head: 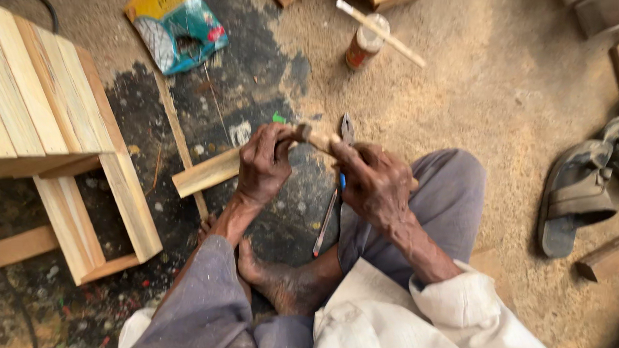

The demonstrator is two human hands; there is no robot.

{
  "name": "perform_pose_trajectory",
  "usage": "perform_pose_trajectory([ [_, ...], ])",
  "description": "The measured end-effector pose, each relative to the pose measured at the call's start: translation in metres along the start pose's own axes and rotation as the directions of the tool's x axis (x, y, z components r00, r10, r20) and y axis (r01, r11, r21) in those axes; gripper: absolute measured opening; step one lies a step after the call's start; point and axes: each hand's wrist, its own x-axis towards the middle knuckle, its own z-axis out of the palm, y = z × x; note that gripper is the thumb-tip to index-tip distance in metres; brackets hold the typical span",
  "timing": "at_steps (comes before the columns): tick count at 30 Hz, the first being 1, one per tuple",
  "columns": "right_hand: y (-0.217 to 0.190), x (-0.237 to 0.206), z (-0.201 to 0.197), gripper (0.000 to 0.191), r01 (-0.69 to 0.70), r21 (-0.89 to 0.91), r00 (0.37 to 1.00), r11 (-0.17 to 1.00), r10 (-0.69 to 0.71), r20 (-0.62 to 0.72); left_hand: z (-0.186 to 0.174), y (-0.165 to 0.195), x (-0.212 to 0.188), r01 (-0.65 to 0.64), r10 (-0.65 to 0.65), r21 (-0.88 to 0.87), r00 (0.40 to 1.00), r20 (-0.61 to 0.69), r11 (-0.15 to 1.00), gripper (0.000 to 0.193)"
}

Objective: The person assembles a small rectangular wooden frame by applying glue to the edges of wooden planks and joining them. They use a hammer to drive nails into the corners to secure the joints, repeatedly adjusting the pieces to ensure alignment.

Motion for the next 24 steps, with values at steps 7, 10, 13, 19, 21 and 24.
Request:
perform_pose_trajectory([
  [7, 0.011, -0.010, 0.000, 0.044, -0.060, 0.109, 0.992, 0.992, 0.072, -0.104, -0.007, -0.006, 0.004, -0.060, 0.050, 0.081, 0.991, 0.125, 0.995, 0.035],
  [10, 0.008, -0.010, -0.002, 0.049, -0.061, 0.161, 0.990, 0.985, 0.080, -0.119, -0.004, -0.015, 0.002, -0.188, 0.163, 0.268, 0.980, 0.113, 0.945, 0.056],
  [13, 0.002, -0.010, -0.005, 0.050, -0.072, 0.158, 0.990, 0.985, 0.090, -0.106, 0.004, -0.025, -0.003, -0.111, 0.058, 0.336, 0.985, 0.164, 0.935, 0.053],
  [19, -0.012, -0.003, 0.000, 0.045, -0.084, 0.170, 0.987, 0.982, 0.105, -0.118, 0.009, -0.035, -0.015, 0.004, -0.094, 0.373, 0.970, 0.224, 0.928, 0.046],
  [21, -0.016, -0.001, 0.003, 0.043, -0.093, 0.077, 0.995, 0.993, 0.096, -0.039, 0.007, -0.033, -0.015, -0.003, -0.071, 0.390, 0.982, 0.174, 0.921, 0.041],
  [24, -0.019, -0.002, 0.005, 0.041, -0.079, -0.030, 0.996, 0.996, 0.080, 0.046, 0.003, -0.026, -0.011, 0.043, -0.120, 0.390, 0.977, 0.176, 0.920, 0.045],
])
